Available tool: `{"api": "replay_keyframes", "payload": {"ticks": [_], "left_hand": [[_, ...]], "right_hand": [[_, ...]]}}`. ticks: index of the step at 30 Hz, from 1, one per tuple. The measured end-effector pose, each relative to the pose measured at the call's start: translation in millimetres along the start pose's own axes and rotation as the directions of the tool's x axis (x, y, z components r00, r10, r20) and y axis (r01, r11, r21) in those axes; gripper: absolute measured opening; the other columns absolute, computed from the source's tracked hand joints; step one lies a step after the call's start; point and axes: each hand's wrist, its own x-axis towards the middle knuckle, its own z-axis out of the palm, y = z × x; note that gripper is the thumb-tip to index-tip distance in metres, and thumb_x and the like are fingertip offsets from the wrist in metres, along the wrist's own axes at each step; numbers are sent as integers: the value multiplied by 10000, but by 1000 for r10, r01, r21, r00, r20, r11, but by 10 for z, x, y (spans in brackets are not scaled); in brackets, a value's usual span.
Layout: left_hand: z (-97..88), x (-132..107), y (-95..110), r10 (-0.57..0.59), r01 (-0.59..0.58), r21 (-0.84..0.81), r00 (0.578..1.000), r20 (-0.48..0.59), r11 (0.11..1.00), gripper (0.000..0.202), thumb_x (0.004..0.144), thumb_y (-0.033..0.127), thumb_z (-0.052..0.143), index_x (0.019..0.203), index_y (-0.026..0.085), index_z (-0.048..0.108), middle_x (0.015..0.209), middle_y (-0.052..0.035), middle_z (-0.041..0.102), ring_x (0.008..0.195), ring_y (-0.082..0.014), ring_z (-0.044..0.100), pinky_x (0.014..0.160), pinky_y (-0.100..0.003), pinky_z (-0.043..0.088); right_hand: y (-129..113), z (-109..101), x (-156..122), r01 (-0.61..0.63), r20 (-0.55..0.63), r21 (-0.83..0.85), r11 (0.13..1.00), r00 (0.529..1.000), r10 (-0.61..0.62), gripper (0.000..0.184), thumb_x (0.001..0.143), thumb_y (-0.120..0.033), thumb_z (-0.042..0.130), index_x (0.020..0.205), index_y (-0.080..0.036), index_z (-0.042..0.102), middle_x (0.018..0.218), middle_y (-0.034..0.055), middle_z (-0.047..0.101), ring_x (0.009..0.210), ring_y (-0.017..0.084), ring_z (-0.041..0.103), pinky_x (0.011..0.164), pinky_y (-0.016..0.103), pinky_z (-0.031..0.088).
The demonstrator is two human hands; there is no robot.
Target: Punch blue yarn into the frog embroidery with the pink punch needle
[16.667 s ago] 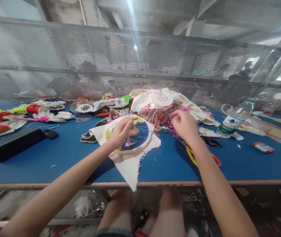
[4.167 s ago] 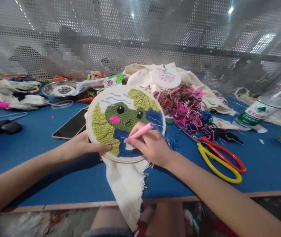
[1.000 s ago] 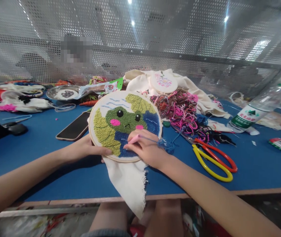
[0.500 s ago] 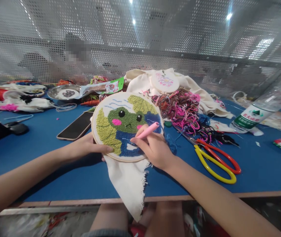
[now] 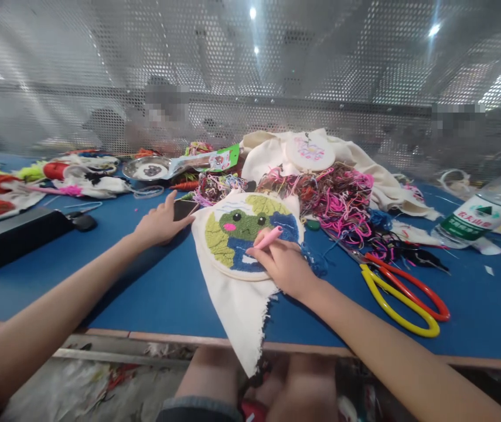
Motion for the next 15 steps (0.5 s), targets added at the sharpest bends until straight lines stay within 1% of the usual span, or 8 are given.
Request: {"api": "replay_keyframes", "payload": {"ticks": [1,3,5,8,10,12,13,15], "left_hand": [[31,16,-3,-6,6,-3,1000,17,1000,844,809,574,410,1446,102,121,1249,-256,517,1111,-426,502,863,-472,397],[64,40,1,-6,6,-16,1000,14,1000,839,817,545,418,1443,79,111,1217,-263,538,1115,-419,499,873,-455,391],[68,54,3,-4,4,-30,1000,2,1000,819,818,513,436,1434,67,131,1204,-266,543,1115,-413,497,889,-446,380],[53,69,-34,11,-9,-62,1000,20,998,790,808,463,471,1423,80,158,1217,-264,533,1124,-417,491,909,-456,363],[39,85,-95,25,-17,-126,998,55,992,808,790,459,500,1422,95,151,1255,-258,510,1147,-419,480,920,-452,362],[20,114,-175,24,0,-224,994,104,975,888,749,494,553,1422,106,122,1282,-254,494,1147,-414,492,912,-438,381],[7,132,-216,16,20,-277,992,124,961,939,720,519,582,1421,111,109,1284,-253,495,1139,-410,504,901,-432,395],[-21,172,-289,-35,82,-392,992,125,916,984,680,537,623,1411,119,114,1257,-245,521,1116,-395,533,881,-423,417]], "right_hand": [[-6,-2,-1,-8,-1,1,1000,1000,8,166,908,-315,430,816,-209,519,891,28,615,827,181,602,813,308,404],[-17,-5,-1,-26,-2,6,1000,1000,26,170,903,-325,437,798,-211,507,876,22,613,803,175,598,777,296,408],[-23,-4,1,-34,-10,13,999,999,34,174,898,-330,442,784,-212,501,874,18,610,793,170,596,761,289,405],[-19,1,5,-40,-17,31,999,999,41,165,894,-332,447,792,-213,499,865,14,611,790,168,597,762,287,401],[-15,2,6,-47,-15,44,998,999,48,158,892,-336,450,799,-216,494,860,11,615,799,171,598,765,287,400],[-15,0,6,-45,-12,50,998,999,46,157,892,-339,450,801,-218,491,863,9,616,807,172,596,767,286,397],[-18,-3,7,-46,-11,51,998,999,46,160,892,-342,451,800,-217,491,857,8,615,801,170,594,761,284,396],[-26,-10,8,-49,-10,51,998,999,49,169,893,-348,451,794,-216,488,834,6,606,770,165,585,739,279,394]]}}
